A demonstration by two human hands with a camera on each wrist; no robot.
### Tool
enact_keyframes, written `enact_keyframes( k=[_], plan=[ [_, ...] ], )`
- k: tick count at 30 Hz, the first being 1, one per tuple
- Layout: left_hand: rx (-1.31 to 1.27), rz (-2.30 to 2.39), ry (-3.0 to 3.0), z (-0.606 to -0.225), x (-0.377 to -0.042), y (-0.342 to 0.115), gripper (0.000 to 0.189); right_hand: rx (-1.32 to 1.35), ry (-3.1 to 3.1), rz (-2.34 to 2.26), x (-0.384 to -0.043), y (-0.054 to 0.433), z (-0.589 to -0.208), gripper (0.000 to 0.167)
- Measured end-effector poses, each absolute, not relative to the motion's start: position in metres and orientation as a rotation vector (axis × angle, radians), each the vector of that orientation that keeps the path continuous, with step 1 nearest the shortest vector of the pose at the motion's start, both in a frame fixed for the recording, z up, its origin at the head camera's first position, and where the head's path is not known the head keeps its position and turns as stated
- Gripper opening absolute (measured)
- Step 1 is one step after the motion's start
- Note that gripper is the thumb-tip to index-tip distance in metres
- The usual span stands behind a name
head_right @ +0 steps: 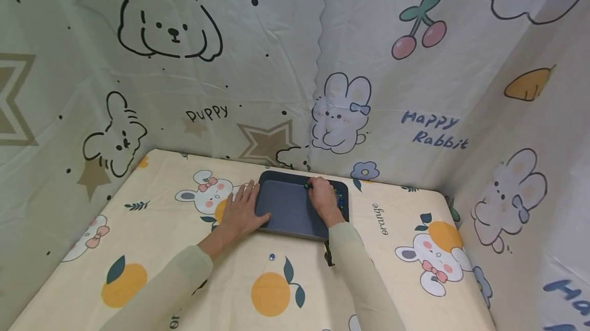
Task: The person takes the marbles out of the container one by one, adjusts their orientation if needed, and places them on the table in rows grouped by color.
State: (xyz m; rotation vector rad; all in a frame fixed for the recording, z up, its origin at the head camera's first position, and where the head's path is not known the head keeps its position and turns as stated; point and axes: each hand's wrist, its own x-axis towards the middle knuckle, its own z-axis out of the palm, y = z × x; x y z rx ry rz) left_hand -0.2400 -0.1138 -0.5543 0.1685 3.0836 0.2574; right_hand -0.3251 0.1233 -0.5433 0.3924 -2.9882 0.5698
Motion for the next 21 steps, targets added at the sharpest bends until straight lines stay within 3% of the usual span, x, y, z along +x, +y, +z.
enact_keyframes(
  k=[21],
  plan=[
    [0.172, 0.265, 3.084, -0.5536, -0.2383, -0.1135, 0.099, 0.427, -2.827, 0.56, -0.3177, 0.1252, -0.5487, 0.011]
  ],
)
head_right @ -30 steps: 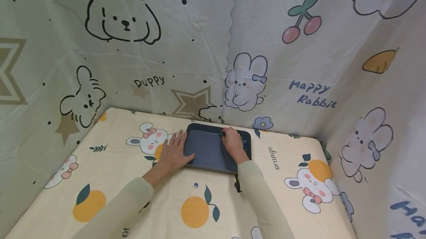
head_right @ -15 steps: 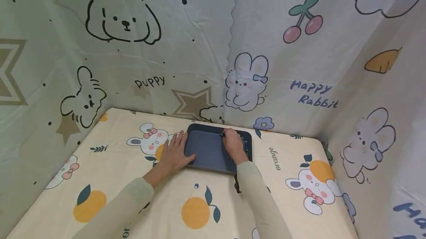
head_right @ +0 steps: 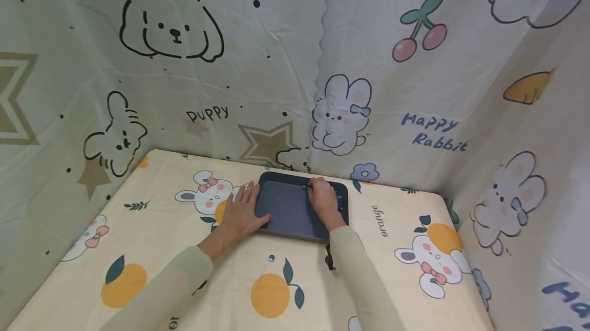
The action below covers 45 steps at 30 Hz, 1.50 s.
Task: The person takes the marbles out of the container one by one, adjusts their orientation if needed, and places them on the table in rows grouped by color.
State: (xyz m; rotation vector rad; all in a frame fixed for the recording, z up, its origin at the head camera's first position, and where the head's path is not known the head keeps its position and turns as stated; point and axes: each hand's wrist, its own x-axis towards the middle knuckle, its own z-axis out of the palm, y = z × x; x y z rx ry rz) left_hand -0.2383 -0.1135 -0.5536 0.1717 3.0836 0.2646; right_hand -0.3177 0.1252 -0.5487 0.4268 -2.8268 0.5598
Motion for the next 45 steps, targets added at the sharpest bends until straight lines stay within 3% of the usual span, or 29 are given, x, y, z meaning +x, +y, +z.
enact_keyframes(
  k=[15, 31, 37, 45],
  plan=[
    [0.156, 0.26, 3.084, -0.553, -0.237, -0.115, 0.099, 0.485, -2.671, 0.834, -0.283, 0.134, -0.531, 0.01],
    [0.166, 0.277, 3.07, -0.555, -0.24, -0.114, 0.1, 0.616, -2.642, 1.287, -0.201, 0.136, -0.52, 0.009],
    [0.17, 0.272, 3.065, -0.552, -0.239, -0.113, 0.1, 0.654, -2.643, 1.357, -0.173, 0.134, -0.521, 0.014],
    [0.153, 0.282, 3.066, -0.553, -0.24, -0.112, 0.1, 0.741, -2.704, 1.361, -0.162, 0.131, -0.536, 0.012]
  ],
)
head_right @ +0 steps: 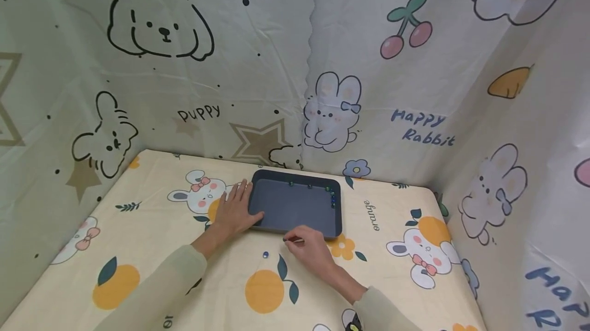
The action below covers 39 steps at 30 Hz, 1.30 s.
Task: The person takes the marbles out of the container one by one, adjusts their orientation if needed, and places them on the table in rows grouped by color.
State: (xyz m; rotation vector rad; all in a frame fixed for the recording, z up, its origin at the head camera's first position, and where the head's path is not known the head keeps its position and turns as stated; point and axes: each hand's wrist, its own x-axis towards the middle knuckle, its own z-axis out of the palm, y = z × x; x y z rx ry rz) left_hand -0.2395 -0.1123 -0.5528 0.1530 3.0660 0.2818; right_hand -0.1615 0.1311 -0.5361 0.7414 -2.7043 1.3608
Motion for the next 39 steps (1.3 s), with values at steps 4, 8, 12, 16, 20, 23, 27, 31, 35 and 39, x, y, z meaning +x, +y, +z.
enact_keyframes(
  k=[4, 8, 12, 16, 20, 23, 27, 31, 35, 39],
  plan=[
    [0.167, 0.281, 3.053, -0.554, -0.24, -0.113, 0.1, 0.725, -2.755, 1.379, -0.157, 0.131, -0.544, 0.013],
    [0.169, 0.288, 3.057, -0.554, -0.24, -0.113, 0.1, 0.721, -2.782, 1.395, -0.152, 0.131, -0.55, 0.013],
    [0.168, 0.281, 3.059, -0.553, -0.24, -0.113, 0.099, 0.713, -2.808, 1.416, -0.15, 0.132, -0.557, 0.014],
    [0.169, 0.277, 3.067, -0.551, -0.24, -0.113, 0.098, 0.705, -2.829, 1.413, -0.15, 0.132, -0.563, 0.015],
    [0.17, 0.279, 3.064, -0.55, -0.239, -0.113, 0.098, 0.692, -2.847, 1.401, -0.149, 0.131, -0.566, 0.015],
    [0.163, 0.284, 3.062, -0.55, -0.239, -0.113, 0.098, 0.697, -2.859, 1.385, -0.149, 0.131, -0.566, 0.014],
    [0.158, 0.291, 3.067, -0.551, -0.239, -0.113, 0.098, 0.72, -2.864, 1.358, -0.149, 0.13, -0.567, 0.013],
    [0.171, 0.295, 3.064, -0.553, -0.24, -0.114, 0.098, 0.729, -2.863, 1.353, -0.148, 0.13, -0.568, 0.013],
    [0.174, 0.301, 3.063, -0.554, -0.24, -0.114, 0.098, 0.732, -2.872, 1.341, -0.147, 0.131, -0.567, 0.014],
    [0.167, 0.299, 3.068, -0.553, -0.239, -0.114, 0.098, 0.732, -2.889, 1.312, -0.148, 0.13, -0.566, 0.014]
  ],
)
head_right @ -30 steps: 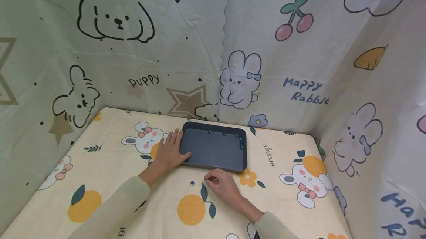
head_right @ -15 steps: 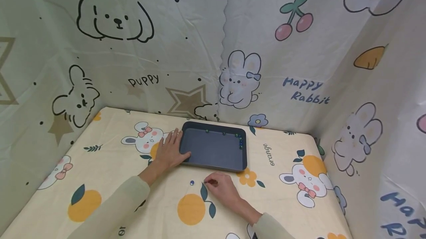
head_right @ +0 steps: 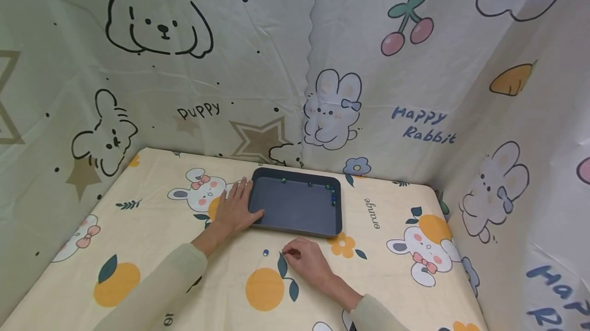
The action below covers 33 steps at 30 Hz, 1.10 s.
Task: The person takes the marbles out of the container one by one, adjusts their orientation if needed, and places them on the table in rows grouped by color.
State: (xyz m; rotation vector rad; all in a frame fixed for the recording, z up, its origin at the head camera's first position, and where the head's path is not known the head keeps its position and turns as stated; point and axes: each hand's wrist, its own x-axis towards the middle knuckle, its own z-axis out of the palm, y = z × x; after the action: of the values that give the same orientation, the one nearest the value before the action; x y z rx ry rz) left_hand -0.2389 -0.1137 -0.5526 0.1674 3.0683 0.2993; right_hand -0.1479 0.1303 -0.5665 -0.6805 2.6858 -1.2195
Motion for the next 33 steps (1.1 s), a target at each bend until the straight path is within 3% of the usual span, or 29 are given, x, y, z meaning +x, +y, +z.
enact_keyframes(
  k=[22, 33],
  plan=[
    [0.16, 0.3, 3.073, -0.553, -0.238, -0.114, 0.098, -0.668, 2.69, -1.174, -0.148, 0.129, -0.564, 0.014],
    [0.161, 0.317, 3.063, -0.551, -0.239, -0.114, 0.098, -0.726, 2.84, -1.26, -0.16, 0.134, -0.534, 0.014]
  ],
)
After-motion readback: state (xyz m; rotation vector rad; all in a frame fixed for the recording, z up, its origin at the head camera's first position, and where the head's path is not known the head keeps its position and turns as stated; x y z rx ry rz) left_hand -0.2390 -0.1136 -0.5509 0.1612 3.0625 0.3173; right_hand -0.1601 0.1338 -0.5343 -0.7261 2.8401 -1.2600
